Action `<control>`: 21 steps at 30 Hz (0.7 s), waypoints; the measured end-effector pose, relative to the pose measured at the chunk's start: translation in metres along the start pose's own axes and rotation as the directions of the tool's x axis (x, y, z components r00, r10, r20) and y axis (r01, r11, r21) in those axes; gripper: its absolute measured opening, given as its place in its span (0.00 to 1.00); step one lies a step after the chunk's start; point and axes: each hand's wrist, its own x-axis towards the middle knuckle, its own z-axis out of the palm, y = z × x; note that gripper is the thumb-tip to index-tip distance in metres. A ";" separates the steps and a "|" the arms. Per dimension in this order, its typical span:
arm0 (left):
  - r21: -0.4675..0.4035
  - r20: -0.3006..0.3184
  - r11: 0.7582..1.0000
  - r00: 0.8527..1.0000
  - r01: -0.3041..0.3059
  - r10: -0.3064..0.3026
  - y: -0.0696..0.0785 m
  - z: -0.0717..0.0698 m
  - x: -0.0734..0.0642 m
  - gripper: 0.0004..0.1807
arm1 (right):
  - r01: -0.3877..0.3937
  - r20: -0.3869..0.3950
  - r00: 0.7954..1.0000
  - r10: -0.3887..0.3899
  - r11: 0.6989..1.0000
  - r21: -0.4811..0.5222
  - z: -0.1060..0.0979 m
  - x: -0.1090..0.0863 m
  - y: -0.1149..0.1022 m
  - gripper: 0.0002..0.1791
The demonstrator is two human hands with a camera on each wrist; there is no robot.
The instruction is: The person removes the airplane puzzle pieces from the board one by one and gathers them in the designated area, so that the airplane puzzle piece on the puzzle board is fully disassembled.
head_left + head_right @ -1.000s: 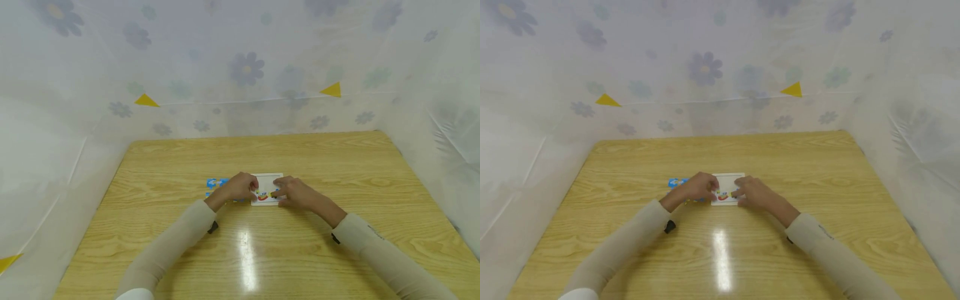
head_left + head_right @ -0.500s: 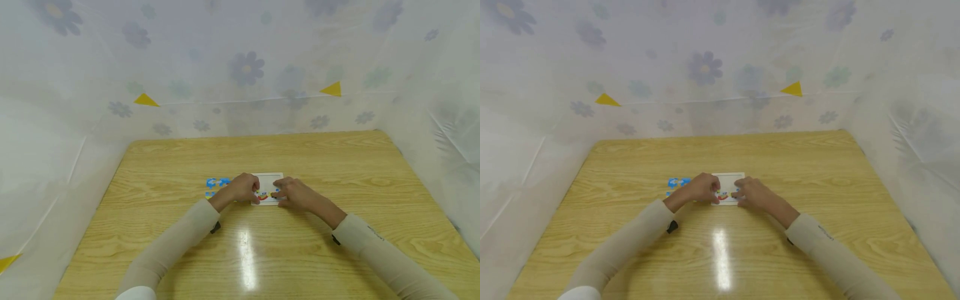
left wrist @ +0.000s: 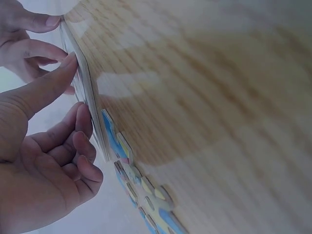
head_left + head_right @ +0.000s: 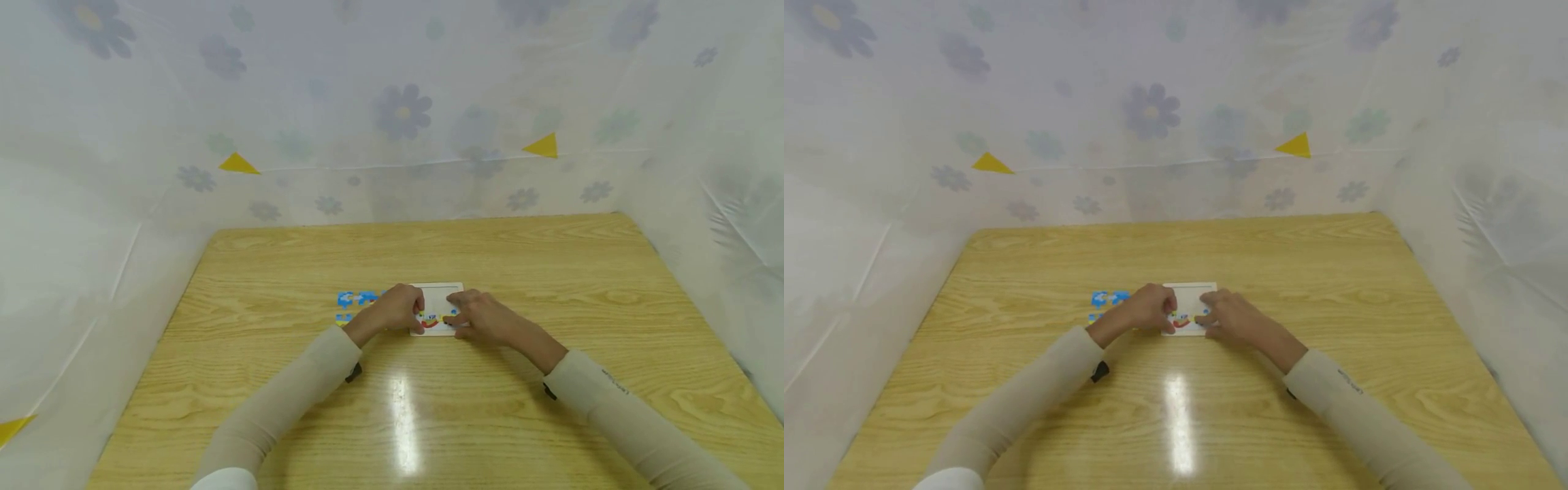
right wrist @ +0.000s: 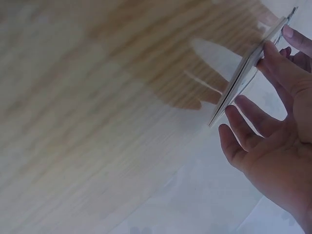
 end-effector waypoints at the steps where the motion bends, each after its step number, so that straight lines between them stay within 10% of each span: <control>1: -0.001 -0.001 1.000 1.000 0.000 0.000 0.000 0.000 0.000 0.18 | -0.013 0.011 1.000 0.012 1.000 0.013 0.000 0.000 0.000 0.17; 21: -0.016 -0.016 1.000 1.000 -0.002 0.002 -0.002 0.001 0.001 0.18 | -0.082 0.062 0.995 0.076 0.992 0.097 0.001 0.001 0.003 0.19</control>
